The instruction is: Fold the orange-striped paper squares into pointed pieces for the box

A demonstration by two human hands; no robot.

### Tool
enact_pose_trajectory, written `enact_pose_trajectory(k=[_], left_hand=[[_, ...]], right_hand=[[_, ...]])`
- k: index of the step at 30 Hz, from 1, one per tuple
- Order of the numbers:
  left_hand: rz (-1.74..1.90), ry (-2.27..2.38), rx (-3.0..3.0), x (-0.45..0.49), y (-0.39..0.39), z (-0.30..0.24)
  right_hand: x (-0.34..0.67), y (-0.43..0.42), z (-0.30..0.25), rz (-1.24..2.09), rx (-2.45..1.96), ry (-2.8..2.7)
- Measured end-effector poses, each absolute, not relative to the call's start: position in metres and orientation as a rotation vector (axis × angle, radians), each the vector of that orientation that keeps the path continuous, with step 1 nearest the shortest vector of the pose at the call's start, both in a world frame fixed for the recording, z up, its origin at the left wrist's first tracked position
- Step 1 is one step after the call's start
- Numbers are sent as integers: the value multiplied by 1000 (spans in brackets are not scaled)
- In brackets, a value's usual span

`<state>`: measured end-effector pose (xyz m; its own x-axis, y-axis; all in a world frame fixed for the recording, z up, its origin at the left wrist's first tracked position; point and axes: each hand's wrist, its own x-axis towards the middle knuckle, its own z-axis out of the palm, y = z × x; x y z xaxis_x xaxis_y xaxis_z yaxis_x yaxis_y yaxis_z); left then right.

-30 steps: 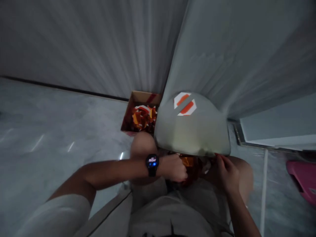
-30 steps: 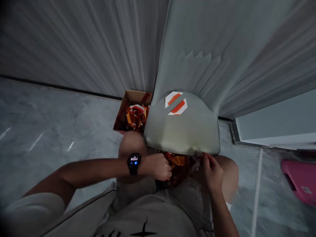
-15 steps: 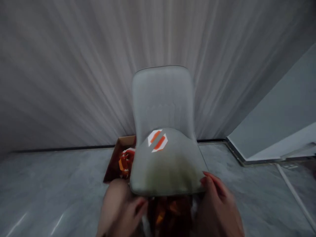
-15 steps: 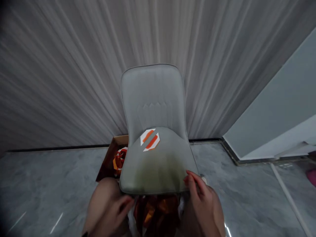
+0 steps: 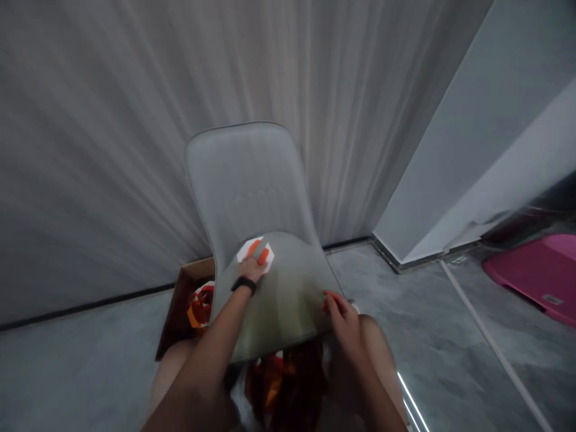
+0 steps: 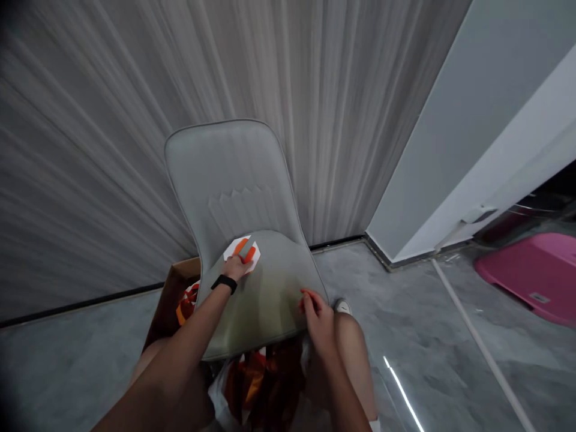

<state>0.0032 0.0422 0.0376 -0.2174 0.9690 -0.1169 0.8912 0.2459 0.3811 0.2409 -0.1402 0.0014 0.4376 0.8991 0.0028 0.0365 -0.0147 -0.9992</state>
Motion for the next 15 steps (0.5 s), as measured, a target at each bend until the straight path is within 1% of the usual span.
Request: enact_pose_trajectory(k=[4, 7, 11, 15], left_hand=[[353, 2222, 1639, 0, 35, 31], [388, 2201, 1592, 4, 30, 25], [469, 2186, 1547, 16, 24, 23], [551, 2092, 1546, 18, 8, 38]], right_hand=[[253, -139, -4, 909, -1405, -844], [255, -141, -7, 860, -1422, -832], [247, -159, -5, 810, -1466, -992], [244, -183, 1, 712, -1563, -1186]])
